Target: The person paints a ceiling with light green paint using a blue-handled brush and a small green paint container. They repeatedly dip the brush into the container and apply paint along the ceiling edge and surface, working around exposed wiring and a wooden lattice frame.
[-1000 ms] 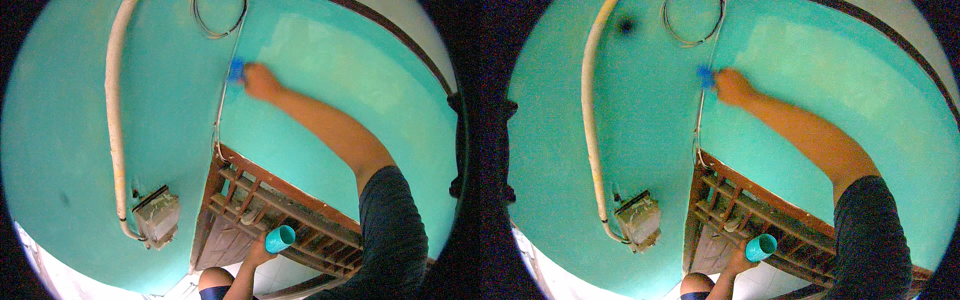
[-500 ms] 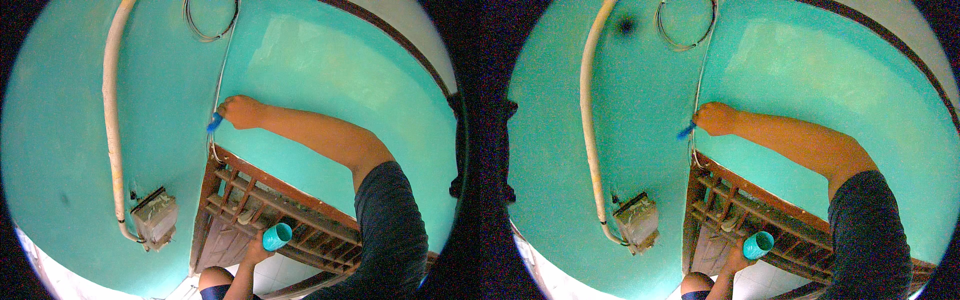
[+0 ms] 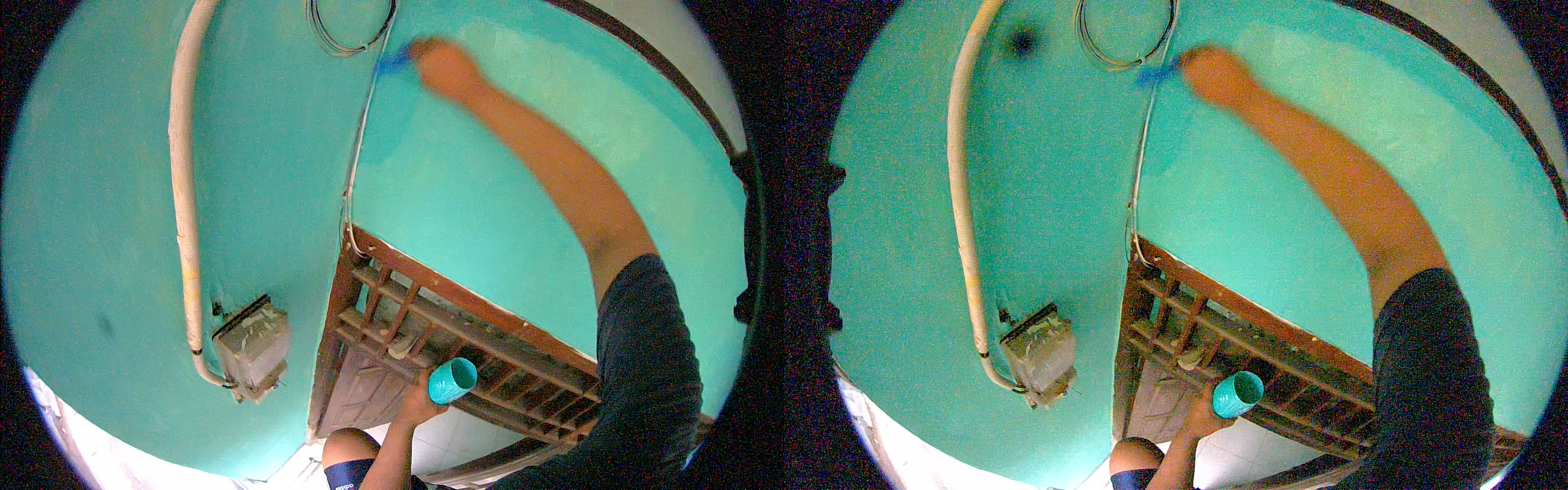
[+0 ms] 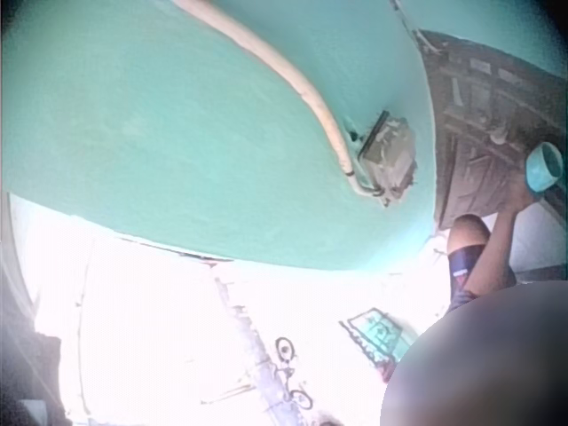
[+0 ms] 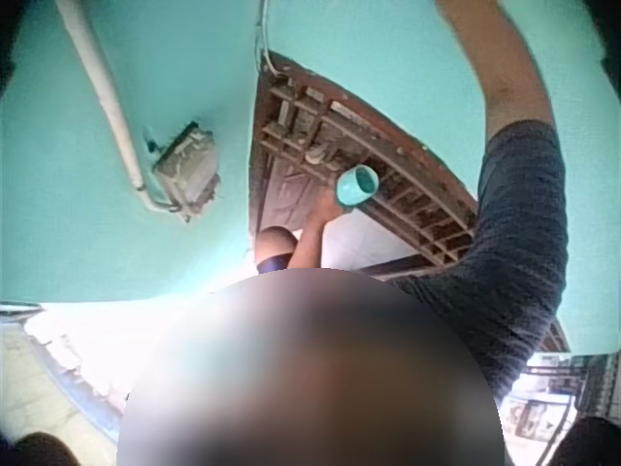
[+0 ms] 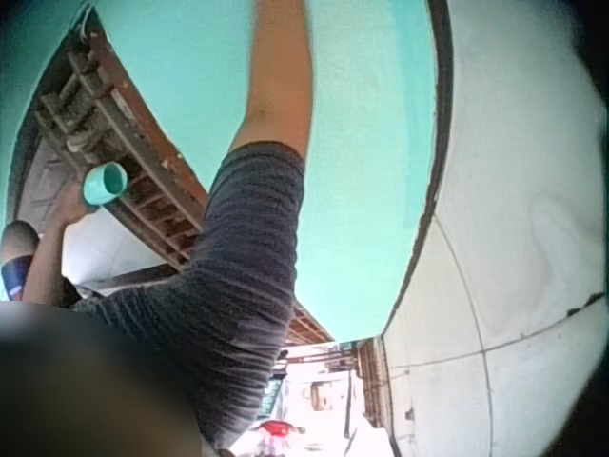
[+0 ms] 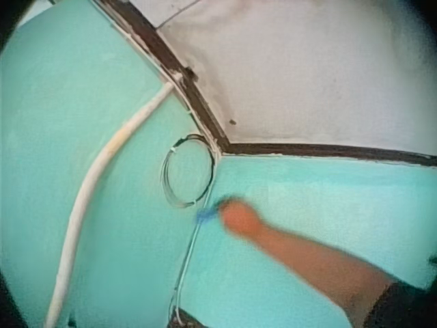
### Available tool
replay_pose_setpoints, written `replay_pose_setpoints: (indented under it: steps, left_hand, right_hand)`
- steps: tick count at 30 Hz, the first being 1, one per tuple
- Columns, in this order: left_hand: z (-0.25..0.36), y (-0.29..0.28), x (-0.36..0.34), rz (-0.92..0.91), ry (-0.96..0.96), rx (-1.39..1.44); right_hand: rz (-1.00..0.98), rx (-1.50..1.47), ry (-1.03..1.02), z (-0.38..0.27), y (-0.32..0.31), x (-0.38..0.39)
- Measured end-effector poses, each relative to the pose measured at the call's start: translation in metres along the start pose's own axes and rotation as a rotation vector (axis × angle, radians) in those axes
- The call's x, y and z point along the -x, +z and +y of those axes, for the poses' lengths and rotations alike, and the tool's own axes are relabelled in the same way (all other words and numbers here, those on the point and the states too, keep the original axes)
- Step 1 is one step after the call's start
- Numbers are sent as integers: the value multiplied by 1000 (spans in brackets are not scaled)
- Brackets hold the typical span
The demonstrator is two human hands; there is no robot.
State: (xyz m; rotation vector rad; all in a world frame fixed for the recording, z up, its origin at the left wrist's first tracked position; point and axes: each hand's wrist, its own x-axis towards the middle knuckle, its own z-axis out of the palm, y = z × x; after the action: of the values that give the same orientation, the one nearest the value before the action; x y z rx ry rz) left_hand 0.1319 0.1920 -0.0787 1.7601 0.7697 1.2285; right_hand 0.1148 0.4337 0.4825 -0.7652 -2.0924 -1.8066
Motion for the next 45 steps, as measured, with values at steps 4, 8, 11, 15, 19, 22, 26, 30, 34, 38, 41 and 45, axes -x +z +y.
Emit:
replay_pose_setpoints:
  steps: [4,8,11,15,19,22,26,30,34,38,41,45]
  left_hand:
    - [4,-1,1,-5,-14,-24]
    - [-1,0,1,5,-1,1]
    - [-6,0,0,15,48,13]
    - [-6,1,2,-19,-60,-44]
    - [-1,1,0,-46,-58,-66]
    - [1,2,-4,-82,-78,-18]
    - [-6,6,-5,-53,-29,-51]
    - [-9,5,-2,-20,29,-31]
    - [-4,-2,1,-81,-27,-93]
    - [1,-4,1,-104,-69,-90]
    - [0,-3,0,-81,-22,-89]
    - [-1,-3,1,-88,-11,-80]
  right_hand:
    - [-234,-384,-399,-135,34,72]
    - [-372,-519,-106,-151,26,77]
    - [-185,-429,240,-73,1,33]
    - [266,-98,334,20,-23,0]
    - [268,-10,55,-15,-6,24]
    - [-105,-35,-112,-99,24,57]
    - [-154,-262,-380,-187,51,101]
    - [-215,-409,-401,-180,51,103]
    - [-268,-313,-161,-111,34,69]
    - [61,-259,-221,-96,29,59]
    - [-163,-205,-323,-134,35,82]
    - [-212,-418,-491,-155,38,102]
